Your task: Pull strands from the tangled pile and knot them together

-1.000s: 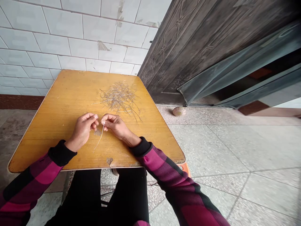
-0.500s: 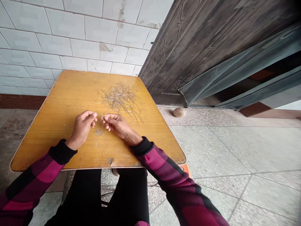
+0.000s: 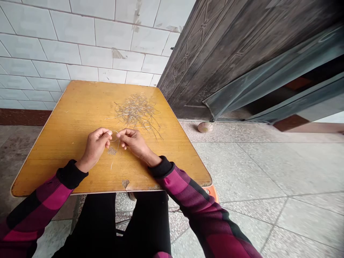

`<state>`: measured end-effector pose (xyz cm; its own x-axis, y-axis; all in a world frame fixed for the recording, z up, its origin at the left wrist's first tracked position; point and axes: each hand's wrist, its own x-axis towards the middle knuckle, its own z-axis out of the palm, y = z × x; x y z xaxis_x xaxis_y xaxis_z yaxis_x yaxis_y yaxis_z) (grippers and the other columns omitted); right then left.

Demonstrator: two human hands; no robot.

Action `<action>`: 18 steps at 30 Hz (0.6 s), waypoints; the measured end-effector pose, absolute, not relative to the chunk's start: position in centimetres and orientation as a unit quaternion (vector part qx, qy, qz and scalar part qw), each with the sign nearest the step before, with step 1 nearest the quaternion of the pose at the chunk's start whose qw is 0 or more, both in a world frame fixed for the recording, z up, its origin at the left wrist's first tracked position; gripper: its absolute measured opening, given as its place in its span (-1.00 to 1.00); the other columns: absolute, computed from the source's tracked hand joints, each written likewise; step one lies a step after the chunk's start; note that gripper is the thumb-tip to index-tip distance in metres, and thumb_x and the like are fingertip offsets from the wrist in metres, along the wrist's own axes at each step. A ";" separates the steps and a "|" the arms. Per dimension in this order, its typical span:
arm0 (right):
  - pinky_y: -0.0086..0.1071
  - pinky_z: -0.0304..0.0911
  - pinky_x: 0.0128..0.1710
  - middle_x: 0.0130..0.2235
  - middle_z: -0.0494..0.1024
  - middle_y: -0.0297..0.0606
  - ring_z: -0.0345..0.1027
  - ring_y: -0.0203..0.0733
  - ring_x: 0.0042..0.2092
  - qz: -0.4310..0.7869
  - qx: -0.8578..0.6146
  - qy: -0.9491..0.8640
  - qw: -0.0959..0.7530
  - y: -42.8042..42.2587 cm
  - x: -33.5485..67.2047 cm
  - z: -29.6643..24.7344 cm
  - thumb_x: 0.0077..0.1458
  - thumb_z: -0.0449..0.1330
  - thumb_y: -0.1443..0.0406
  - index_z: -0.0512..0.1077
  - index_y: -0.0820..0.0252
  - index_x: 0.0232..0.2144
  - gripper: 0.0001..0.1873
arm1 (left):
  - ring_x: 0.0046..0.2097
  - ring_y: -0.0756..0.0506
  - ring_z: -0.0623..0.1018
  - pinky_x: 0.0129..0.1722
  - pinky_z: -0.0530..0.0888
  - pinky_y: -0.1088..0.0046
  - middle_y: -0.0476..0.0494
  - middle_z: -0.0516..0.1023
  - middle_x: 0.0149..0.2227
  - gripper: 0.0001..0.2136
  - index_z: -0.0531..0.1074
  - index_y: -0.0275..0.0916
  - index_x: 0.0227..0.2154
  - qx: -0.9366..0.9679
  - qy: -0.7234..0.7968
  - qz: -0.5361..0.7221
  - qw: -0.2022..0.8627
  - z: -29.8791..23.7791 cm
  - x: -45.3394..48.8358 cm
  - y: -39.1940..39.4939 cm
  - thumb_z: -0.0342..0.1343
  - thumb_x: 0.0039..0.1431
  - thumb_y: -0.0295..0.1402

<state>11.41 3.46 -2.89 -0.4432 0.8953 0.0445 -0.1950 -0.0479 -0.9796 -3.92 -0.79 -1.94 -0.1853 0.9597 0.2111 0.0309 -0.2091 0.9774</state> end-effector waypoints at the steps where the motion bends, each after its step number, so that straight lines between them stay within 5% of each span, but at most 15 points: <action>1: -0.57 0.10 -0.67 -0.66 0.37 -0.50 0.19 -0.47 -0.65 0.643 -0.324 -0.551 0.421 3.4 11.4 -2.9 -0.08 0.35 0.17 0.41 0.25 -0.49 -0.72 | -0.58 0.09 0.35 -0.59 0.29 0.56 0.03 0.41 -0.55 -0.85 0.40 -0.27 -0.53 0.509 0.493 0.587 0.391 -2.0 -3.9 -0.8 0.13 0.08 -0.33; 11: -0.65 0.33 -0.53 -0.53 0.52 -0.41 0.38 -0.49 -0.55 0.809 -0.251 -0.438 0.301 4.3 12.6 -2.3 -0.20 0.44 0.20 0.52 0.32 -0.35 -0.63 | -0.56 0.08 0.38 -0.59 0.31 0.57 -0.01 0.45 -0.50 -0.84 0.44 -0.28 -0.49 0.452 0.469 0.596 0.470 -2.4 -3.7 -0.7 0.17 0.03 -0.27; 18: -0.65 0.27 -0.58 -0.51 0.52 -0.43 0.36 -0.49 -0.55 0.767 -0.271 -0.493 0.308 4.2 12.7 -2.2 -0.19 0.43 0.23 0.52 0.26 -0.36 -0.68 | -0.50 0.06 0.38 -0.50 0.31 0.54 -0.03 0.46 -0.52 -0.81 0.45 -0.29 -0.54 0.408 0.479 0.621 0.467 -1.6 -3.7 -0.8 0.22 -0.07 -0.24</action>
